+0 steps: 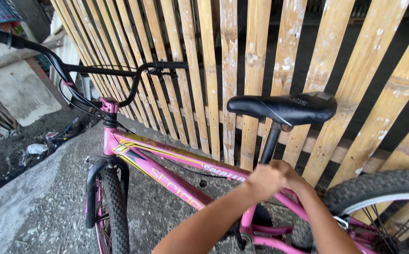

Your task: The person uses a wrench to loosen and tighten the rear axle nut of a pink bicycle, then grips the seat and moves it up and down on the seat post to adjust its height, then returns to the rear wheel to work on the hub and brake area with the wrench.

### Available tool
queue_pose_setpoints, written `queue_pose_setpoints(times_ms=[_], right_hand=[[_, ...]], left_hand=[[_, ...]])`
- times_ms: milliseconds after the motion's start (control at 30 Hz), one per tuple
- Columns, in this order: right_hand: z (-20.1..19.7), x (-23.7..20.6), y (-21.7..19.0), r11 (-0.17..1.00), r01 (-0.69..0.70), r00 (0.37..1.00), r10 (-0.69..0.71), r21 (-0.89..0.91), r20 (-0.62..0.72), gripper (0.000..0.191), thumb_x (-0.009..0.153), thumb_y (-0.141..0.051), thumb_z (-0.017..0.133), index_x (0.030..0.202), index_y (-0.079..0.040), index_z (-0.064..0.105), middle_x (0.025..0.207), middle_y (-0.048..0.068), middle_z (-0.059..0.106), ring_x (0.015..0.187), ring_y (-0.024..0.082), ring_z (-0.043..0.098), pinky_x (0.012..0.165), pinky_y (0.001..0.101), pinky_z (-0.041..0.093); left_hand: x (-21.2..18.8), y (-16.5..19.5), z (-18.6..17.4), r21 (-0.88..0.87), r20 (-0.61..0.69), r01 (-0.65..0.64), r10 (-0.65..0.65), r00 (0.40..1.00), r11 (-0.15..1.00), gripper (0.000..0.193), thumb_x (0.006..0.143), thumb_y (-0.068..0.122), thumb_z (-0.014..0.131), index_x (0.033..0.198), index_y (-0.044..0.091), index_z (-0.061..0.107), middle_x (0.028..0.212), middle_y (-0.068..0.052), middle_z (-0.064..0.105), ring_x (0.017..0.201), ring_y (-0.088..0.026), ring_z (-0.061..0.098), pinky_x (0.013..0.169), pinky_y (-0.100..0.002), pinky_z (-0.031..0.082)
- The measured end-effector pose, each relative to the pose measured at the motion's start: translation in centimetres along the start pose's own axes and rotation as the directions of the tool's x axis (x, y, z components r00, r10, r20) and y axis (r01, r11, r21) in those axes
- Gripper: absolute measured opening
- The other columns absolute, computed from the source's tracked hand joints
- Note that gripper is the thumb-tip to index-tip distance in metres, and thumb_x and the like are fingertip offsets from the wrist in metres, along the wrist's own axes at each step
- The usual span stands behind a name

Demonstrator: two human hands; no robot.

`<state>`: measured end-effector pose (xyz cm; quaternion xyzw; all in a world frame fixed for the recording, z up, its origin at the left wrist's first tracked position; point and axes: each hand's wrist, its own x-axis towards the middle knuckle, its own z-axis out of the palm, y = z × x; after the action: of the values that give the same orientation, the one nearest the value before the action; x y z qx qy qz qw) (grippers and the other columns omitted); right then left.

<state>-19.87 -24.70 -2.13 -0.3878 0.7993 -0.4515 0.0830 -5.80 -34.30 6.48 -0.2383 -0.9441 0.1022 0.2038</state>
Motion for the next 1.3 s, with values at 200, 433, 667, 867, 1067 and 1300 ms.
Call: queue_pose_setpoints(times_ms=[200,433,667,867,1067,1300], right_hand=[[-0.7,1.2,-1.7,0.988,-0.147,0.989,0.148,0.048,-0.018,0.009,0.089,-0.001,0.064,0.093,-0.002,0.073,0.091,0.013,0.076,0.082,0.015,0.065,0.072,0.0308,0.051],[-2.4,-0.4,-3.8,0.534,-0.270,0.946,0.301,0.801,0.118,0.023,0.091,-0.005,0.058,0.110,-0.003,0.071,0.094,0.012,0.074,0.078,0.022,0.070,0.064,0.0344,0.057],[2.0,2.0,-1.3,0.418,-0.034,0.902,0.405,0.908,-0.152,0.015,0.089,0.006,0.062,0.102,0.005,0.070,0.085,0.009,0.067,0.064,0.016,0.060,0.053,0.0298,0.048],[-0.3,2.7,-1.7,0.674,-0.395,0.876,0.480,0.625,0.036,0.012,0.087,-0.002,0.061,0.076,0.001,0.064,0.065,0.010,0.057,0.051,0.023,0.052,0.042,0.0361,0.041],[-1.8,2.6,-2.2,0.532,-0.449,0.869,0.448,0.718,0.211,0.009,0.081,0.000,0.062,0.074,0.000,0.067,0.068,0.012,0.066,0.053,0.024,0.064,0.047,0.0387,0.051],[-1.3,2.5,-2.7,0.556,-0.465,0.794,0.607,0.689,0.046,0.011,0.083,0.001,0.063,0.074,0.006,0.068,0.070,0.017,0.066,0.054,0.027,0.062,0.045,0.0445,0.047]], left_hand=[[-1.9,-1.8,-1.8,-0.481,0.007,0.276,-0.311,0.950,0.832,0.023,0.085,0.022,0.075,0.102,0.007,0.078,0.106,-0.015,0.076,0.096,-0.030,0.075,0.085,-0.041,0.060],[-3.4,-2.8,-1.5,-0.232,0.480,0.689,-0.535,0.695,0.687,0.059,0.087,0.057,0.072,0.111,0.003,0.066,0.108,-0.016,0.066,0.099,-0.029,0.070,0.081,-0.043,0.060],[-2.1,0.2,-0.9,0.007,-0.006,0.411,-0.411,0.912,0.912,0.087,0.075,0.015,0.080,0.144,-0.020,0.041,0.133,-0.026,0.051,0.115,-0.036,0.060,0.088,-0.041,0.059],[-2.5,0.8,-0.4,-0.353,0.031,0.453,-0.473,0.880,0.819,0.097,0.076,0.024,0.082,0.150,-0.013,0.032,0.129,-0.026,0.048,0.111,-0.043,0.059,0.083,-0.044,0.059],[-2.2,-0.1,2.2,-0.063,-0.144,-0.030,0.021,0.989,0.998,0.029,0.082,0.003,0.069,0.111,0.002,0.071,0.114,-0.017,0.061,0.105,-0.032,0.068,0.072,-0.039,0.062],[-1.2,-2.6,3.6,-0.428,-0.293,-0.111,-0.022,0.956,0.897,0.015,0.072,0.000,0.070,0.086,0.005,0.073,0.101,-0.008,0.067,0.103,-0.030,0.070,0.085,-0.039,0.059]])
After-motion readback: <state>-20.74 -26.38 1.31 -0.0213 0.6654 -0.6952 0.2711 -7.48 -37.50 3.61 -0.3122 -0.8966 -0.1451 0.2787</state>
